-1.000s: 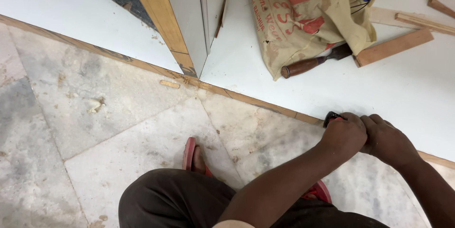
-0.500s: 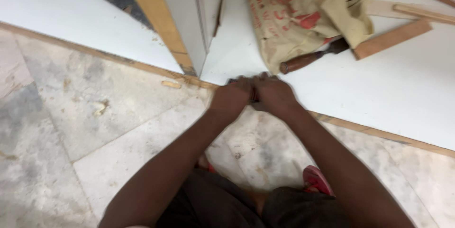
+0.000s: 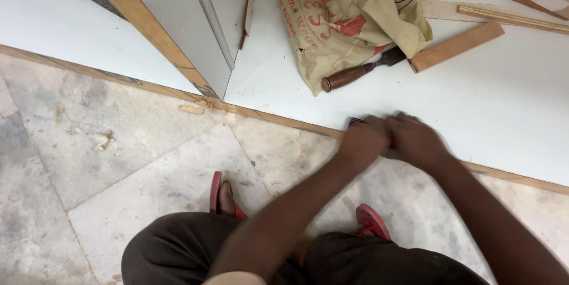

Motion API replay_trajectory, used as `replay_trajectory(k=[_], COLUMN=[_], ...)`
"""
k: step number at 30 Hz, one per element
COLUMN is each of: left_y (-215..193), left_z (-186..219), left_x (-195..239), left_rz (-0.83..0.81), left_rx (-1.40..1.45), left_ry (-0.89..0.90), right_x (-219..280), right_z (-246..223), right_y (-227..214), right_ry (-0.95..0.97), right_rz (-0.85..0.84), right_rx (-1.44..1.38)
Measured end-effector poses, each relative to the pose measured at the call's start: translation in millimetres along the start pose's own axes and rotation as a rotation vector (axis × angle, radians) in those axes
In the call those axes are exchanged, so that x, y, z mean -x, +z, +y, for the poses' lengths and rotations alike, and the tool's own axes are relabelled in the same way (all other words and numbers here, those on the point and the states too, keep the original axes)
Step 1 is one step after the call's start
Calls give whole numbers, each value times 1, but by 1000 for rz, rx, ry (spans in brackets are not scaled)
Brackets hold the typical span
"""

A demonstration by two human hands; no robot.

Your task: The person smooths a wooden strip along the base of a wall using a power sander, then switches to a chisel and a hand plane to refine the surface. The person sits on the floor throughout the task.

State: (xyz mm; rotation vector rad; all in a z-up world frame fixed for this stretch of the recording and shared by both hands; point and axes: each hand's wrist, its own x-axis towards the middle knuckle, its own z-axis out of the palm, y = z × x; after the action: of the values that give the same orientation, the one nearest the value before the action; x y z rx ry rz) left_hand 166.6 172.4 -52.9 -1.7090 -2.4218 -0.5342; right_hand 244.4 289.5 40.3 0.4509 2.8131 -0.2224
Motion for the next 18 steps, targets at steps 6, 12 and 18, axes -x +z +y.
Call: replay_trajectory(k=[6, 12, 18], left_y=[6, -22, -93], left_z=[79, -17, -152], left_x=[-32, 7, 65], left_rz=[-20, -57, -130], left_rx=[148, 182, 55], left_ry=[9, -6, -130], right_x=[50, -1, -81], right_z=[60, -13, -146], right_y=[-1, 4, -8], right_ry=[171, 55, -111], right_rz=[-113, -52, 16], right_rx=[121, 53, -74])
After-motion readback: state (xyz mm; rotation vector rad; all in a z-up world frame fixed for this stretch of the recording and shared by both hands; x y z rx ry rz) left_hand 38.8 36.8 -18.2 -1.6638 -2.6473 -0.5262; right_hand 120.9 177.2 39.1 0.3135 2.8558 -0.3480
